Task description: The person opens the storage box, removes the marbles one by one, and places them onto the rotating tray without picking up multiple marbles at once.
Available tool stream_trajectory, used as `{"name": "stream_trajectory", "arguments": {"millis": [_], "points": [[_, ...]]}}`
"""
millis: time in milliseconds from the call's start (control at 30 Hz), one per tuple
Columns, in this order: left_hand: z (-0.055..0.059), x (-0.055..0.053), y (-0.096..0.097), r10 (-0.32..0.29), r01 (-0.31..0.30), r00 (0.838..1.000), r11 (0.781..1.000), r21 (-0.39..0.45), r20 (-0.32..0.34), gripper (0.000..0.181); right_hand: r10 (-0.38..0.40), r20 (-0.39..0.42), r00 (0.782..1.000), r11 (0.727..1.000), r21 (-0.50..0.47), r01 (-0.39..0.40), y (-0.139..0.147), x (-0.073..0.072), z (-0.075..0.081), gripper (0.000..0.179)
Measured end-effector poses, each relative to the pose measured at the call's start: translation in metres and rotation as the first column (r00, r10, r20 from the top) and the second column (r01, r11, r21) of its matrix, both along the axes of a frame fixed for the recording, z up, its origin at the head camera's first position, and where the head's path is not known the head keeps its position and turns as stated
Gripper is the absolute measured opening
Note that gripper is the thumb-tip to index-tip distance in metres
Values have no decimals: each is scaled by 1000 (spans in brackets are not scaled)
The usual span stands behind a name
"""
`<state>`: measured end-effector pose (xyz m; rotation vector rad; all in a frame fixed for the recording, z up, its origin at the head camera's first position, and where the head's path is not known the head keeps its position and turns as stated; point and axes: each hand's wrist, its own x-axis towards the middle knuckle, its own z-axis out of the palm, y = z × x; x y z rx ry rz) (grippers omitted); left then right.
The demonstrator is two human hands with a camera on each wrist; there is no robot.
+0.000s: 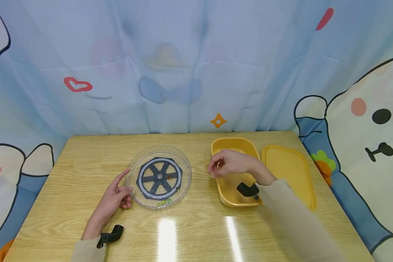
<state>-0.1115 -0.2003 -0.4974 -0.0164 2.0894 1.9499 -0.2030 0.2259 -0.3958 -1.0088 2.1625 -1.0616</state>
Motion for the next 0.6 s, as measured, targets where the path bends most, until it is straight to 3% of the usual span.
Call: {"name": "stream_trajectory", "arguments": {"millis": [400,600], "points": [[0,0,0,9,-9,1000,1000,2,7,67,-128,-96,987,981,-158,112,-60,3,-10,10],[0,1,1,11,-11,1000,1000,0,4,66,-172,-105,979,974,-167,154,-88,7,-21,11]]}}
